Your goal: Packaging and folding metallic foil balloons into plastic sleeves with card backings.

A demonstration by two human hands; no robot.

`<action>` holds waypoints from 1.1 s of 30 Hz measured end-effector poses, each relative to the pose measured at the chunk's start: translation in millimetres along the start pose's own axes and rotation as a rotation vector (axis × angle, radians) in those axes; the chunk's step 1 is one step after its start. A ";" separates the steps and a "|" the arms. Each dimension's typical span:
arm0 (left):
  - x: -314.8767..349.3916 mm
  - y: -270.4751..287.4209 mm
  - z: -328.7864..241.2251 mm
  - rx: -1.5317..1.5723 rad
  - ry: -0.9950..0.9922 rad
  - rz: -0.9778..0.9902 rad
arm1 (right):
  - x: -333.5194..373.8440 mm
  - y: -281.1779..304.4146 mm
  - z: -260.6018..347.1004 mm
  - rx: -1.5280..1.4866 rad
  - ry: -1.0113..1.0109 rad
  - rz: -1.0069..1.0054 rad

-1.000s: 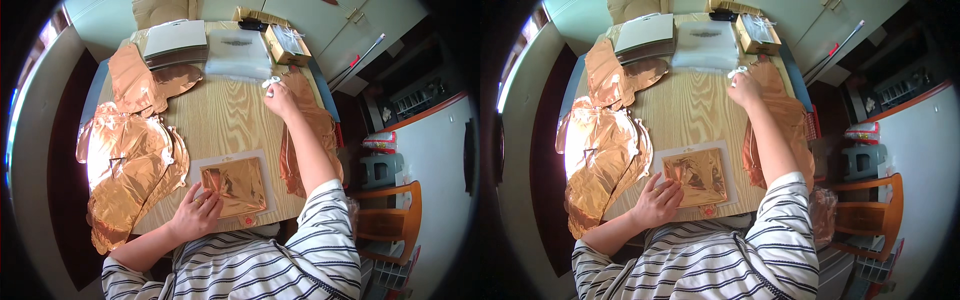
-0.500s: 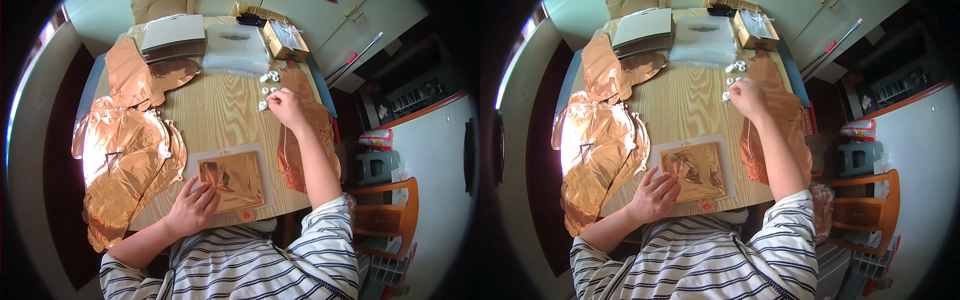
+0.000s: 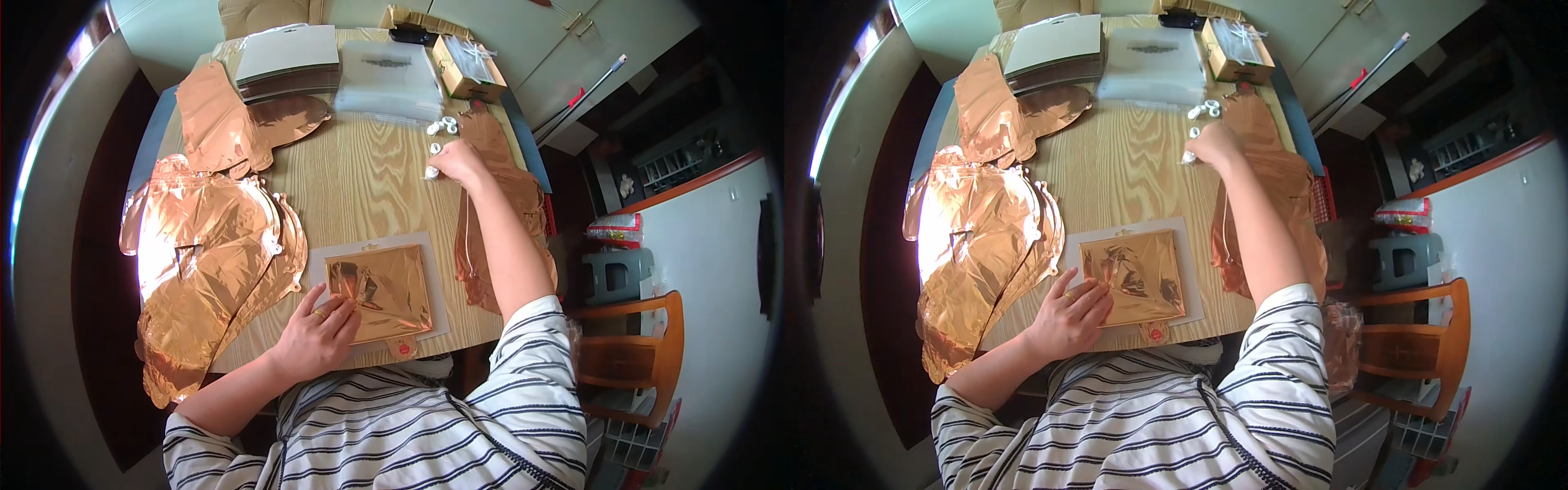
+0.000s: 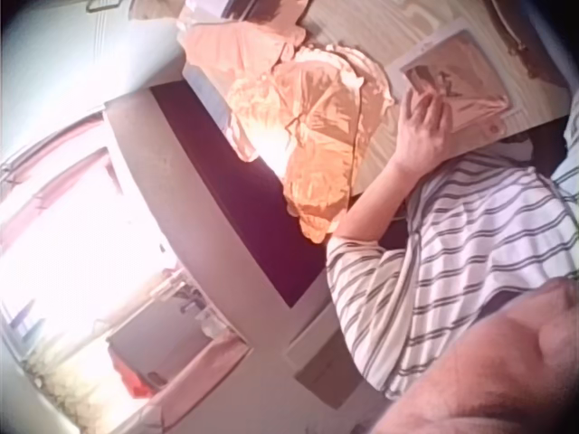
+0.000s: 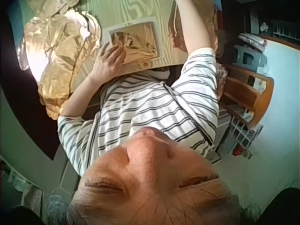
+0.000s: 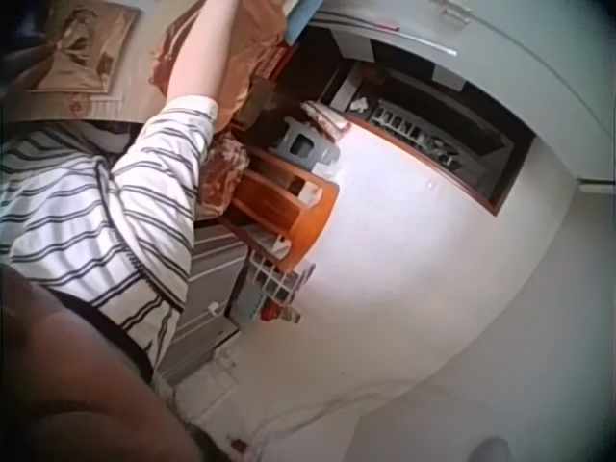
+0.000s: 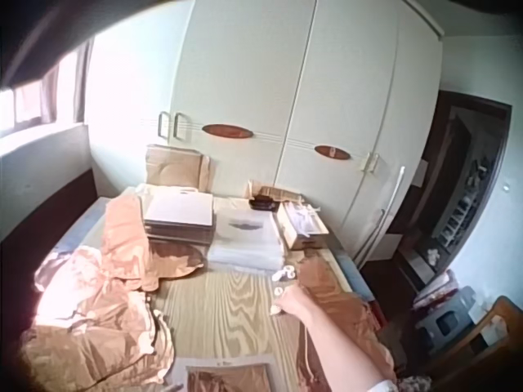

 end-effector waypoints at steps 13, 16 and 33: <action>-0.8 -0.6 1.9 -0.010 -0.001 0.004 | 20.5 54.7 97.4 0.369 0.601 -0.127; -0.9 -0.5 2.8 -0.014 0.005 0.005 | 6.9 40.0 86.4 0.151 0.577 -0.051; 0.3 0.0 3.6 -0.021 0.010 0.003 | -19.1 14.9 26.5 0.098 -0.146 -0.185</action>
Point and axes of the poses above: each hand's wrist, its own x-axis away from the middle knuckle, its own y-axis out of the back of the hand, z = x × y, the point moved 10 cm from there along -x, towards the middle knuckle, and after that the axes turned 2 degrees about -x, right-handed, at the moved point
